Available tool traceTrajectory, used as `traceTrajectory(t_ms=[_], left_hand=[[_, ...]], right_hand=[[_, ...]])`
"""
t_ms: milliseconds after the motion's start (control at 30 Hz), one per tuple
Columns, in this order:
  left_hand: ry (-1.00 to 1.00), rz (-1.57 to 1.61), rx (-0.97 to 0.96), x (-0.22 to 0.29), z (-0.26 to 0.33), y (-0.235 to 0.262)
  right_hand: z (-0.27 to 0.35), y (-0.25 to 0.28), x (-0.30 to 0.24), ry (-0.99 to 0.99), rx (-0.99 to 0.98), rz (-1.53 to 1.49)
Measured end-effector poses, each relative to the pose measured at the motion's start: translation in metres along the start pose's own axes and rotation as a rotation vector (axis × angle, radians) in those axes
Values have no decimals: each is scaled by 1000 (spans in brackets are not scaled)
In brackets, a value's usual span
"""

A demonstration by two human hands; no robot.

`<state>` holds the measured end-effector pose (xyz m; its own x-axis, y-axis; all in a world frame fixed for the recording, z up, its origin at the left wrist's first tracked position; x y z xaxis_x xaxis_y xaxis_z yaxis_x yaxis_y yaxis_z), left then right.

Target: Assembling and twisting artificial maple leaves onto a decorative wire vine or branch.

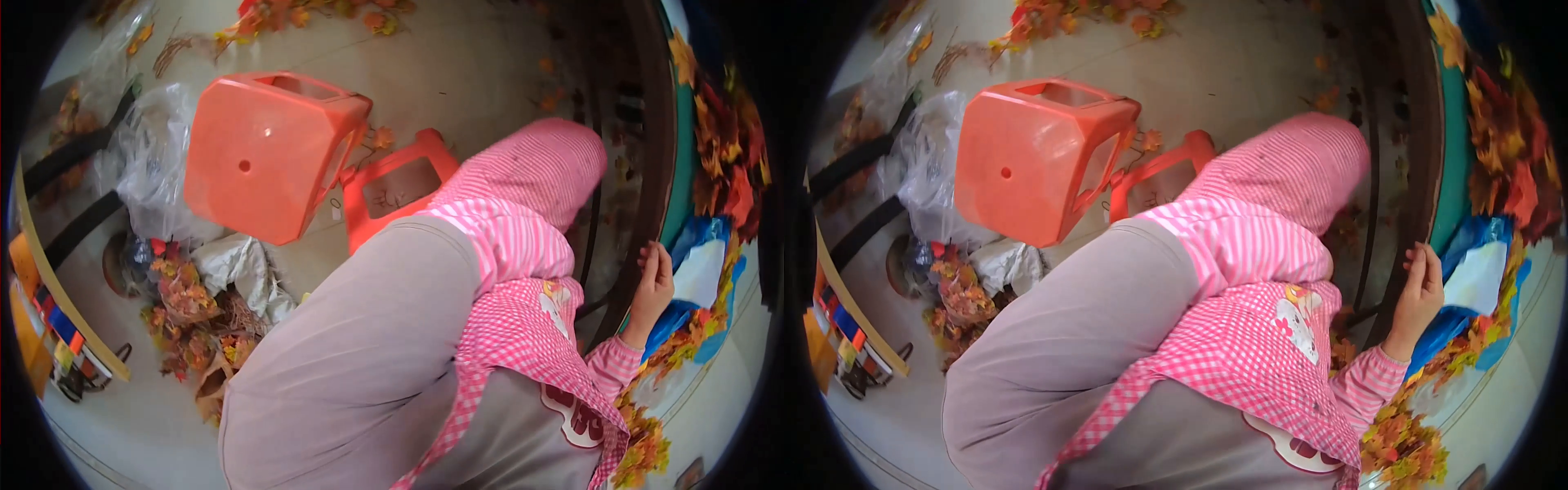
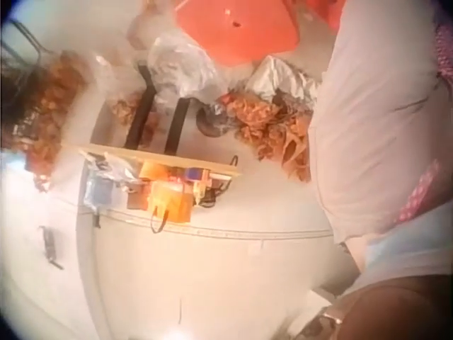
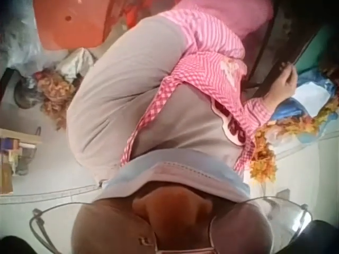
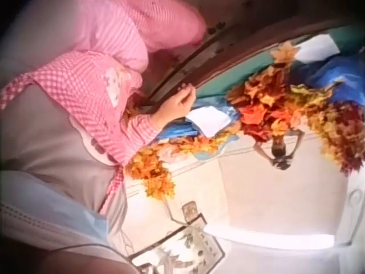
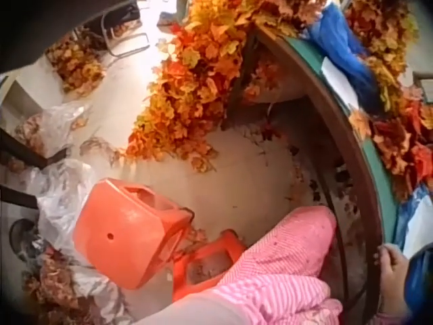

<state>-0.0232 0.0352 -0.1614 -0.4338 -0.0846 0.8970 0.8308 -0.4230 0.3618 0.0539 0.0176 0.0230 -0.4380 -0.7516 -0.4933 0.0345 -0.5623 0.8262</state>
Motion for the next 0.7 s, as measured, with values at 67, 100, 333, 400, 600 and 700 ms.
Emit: traceTrajectory(t_ms=[67,100,333,400,600,700], left_hand=[[1,-7,-54,-11,3,-14],[3,-25,-95,-21,5,-22],[24,-137,-436,-50,10,-65],[9,-162,-517,-54,14,-75],[-22,-250,-650,-59,20,-98],[86,-257,-676,-51,13,-92]], right_hand=[[9,-6,10,-5,-18,-103],[15,-14,18,-1,-67,-55],[97,-181,173,-385,-490,230],[128,-230,207,-483,-731,-213],[165,-236,204,-452,-606,-414],[163,-225,198,-387,-507,-430]])
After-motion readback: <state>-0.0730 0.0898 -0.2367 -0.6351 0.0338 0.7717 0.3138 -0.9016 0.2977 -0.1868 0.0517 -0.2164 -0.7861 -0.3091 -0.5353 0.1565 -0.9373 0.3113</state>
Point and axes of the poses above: each hand's wrist, its own z-axis away from the middle knuckle, its own y-axis out of the back of the hand, x = y × z, the point moved 5 cm from there along -z, towards the middle knuckle, and after that the axes turned 14 degrees about -x, right-handed, at the moved point
